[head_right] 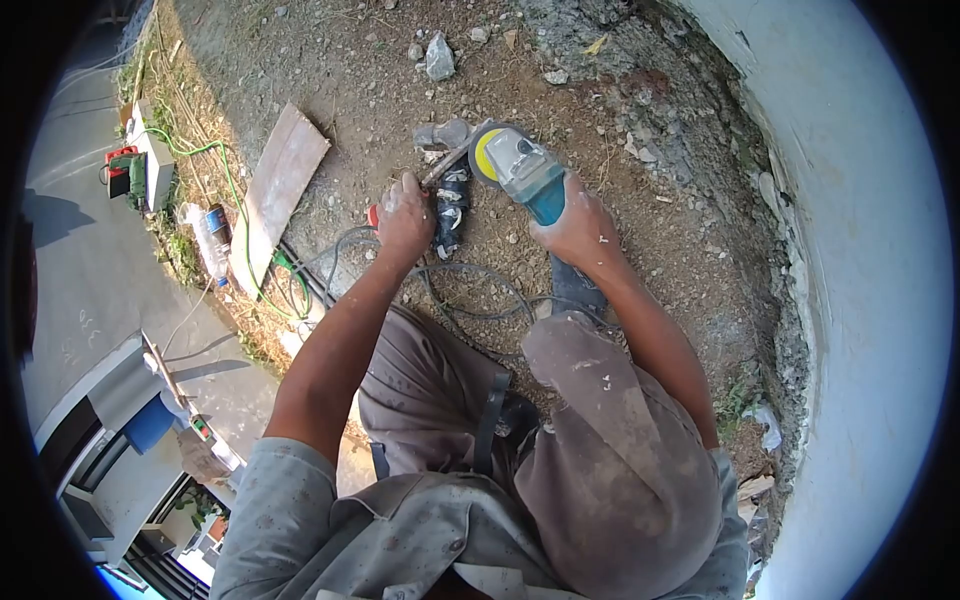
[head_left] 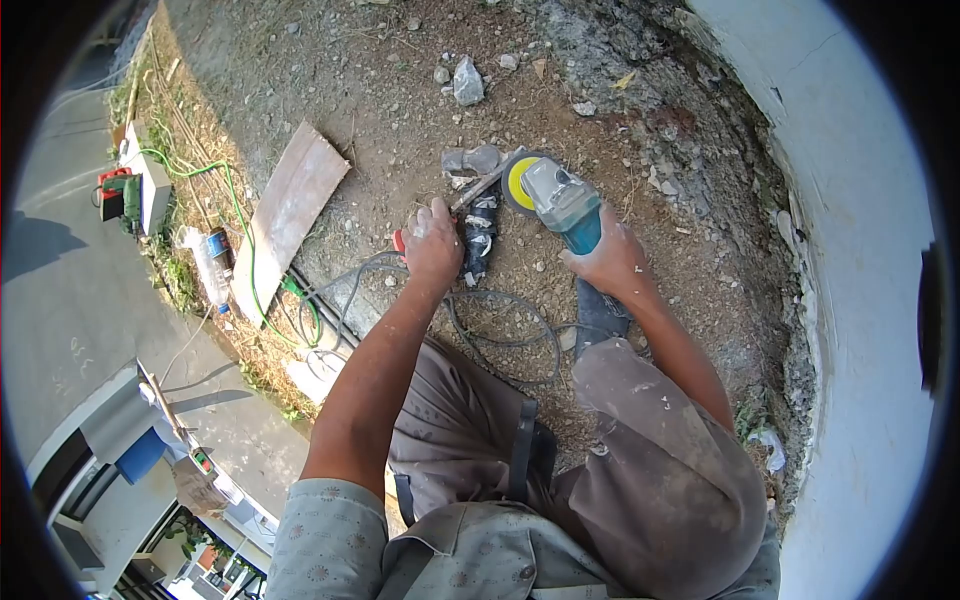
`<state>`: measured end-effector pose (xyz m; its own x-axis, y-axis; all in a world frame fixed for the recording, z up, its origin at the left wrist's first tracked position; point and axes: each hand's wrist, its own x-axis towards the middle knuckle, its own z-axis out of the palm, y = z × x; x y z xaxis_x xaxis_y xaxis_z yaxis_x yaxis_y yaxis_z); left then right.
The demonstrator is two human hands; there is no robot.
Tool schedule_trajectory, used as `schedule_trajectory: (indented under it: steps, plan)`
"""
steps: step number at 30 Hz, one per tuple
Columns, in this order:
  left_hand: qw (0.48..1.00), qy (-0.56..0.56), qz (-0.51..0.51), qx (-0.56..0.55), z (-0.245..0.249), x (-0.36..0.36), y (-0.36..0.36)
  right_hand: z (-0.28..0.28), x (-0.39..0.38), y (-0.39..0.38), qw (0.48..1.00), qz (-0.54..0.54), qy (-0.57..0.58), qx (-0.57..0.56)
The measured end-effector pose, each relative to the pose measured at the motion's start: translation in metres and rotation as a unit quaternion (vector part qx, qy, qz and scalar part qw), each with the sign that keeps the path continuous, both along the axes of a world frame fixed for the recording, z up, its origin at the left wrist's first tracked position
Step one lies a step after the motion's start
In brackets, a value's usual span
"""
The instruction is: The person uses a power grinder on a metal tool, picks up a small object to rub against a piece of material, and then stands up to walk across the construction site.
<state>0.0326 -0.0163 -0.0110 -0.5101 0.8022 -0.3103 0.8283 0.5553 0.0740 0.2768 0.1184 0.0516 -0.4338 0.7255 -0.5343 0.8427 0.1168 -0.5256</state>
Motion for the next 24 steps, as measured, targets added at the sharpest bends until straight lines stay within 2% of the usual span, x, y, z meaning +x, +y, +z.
schedule_trajectory:
  steps: [11, 17, 20, 24]
  plan:
    - [0.999, 0.009, -0.011, 0.040, -0.0013, 0.0011, -0.0021, -0.0057, 0.0025, 0.0052, 1.000, -0.007, -0.002, -0.004]
    - [0.999, 0.016, -0.012, 0.038, -0.0034, 0.0009, -0.0026, -0.0042, 0.0012, 0.0052, 1.000, -0.011, 0.009, -0.001]
    - [1.000, 0.009, -0.002, -0.011, 0.0018, 0.0016, 0.0004, -0.0028, 0.0016, 0.0068, 1.000, -0.005, 0.002, -0.005]
    - [1.000, 0.010, -0.003, 0.004, 0.0013, 0.0028, 0.0001, -0.0046, 0.0042, 0.0034, 1.000, 0.005, 0.011, -0.001]
